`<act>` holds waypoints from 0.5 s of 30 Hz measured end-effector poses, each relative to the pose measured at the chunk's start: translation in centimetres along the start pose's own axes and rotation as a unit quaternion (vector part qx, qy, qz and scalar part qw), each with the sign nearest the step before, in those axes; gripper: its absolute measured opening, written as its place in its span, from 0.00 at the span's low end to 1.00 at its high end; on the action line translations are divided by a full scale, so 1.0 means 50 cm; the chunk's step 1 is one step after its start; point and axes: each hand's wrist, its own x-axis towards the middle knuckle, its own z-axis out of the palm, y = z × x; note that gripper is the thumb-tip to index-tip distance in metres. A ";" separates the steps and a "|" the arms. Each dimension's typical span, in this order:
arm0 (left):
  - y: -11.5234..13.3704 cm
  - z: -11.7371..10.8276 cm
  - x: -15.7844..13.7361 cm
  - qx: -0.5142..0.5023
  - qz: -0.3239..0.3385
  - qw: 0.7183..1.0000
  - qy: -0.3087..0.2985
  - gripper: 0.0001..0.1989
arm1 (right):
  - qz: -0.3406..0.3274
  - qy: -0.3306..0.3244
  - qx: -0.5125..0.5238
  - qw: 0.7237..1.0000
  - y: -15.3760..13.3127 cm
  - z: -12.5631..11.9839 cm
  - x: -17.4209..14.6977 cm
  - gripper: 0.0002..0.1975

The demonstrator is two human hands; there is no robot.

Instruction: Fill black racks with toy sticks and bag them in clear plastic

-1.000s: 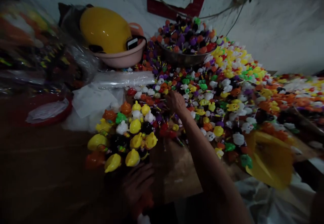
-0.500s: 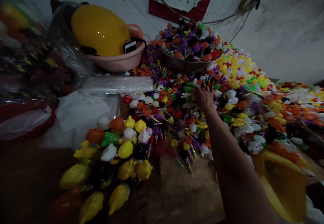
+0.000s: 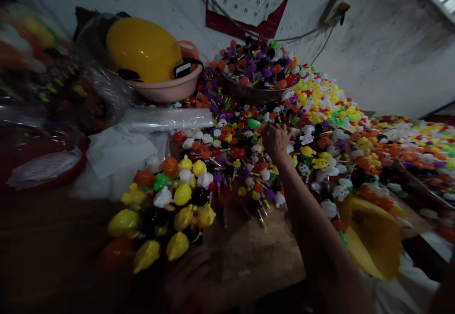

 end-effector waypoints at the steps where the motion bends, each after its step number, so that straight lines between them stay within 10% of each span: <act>1: 0.003 0.007 0.007 -0.017 -0.013 0.999 0.042 0.22 | -0.004 0.017 0.008 1.000 -0.007 -0.017 -0.022 0.14; 15: -0.031 -0.122 0.093 -0.048 0.106 0.974 -0.193 0.13 | 0.141 -0.095 0.260 0.951 -0.119 -0.139 -0.504 0.11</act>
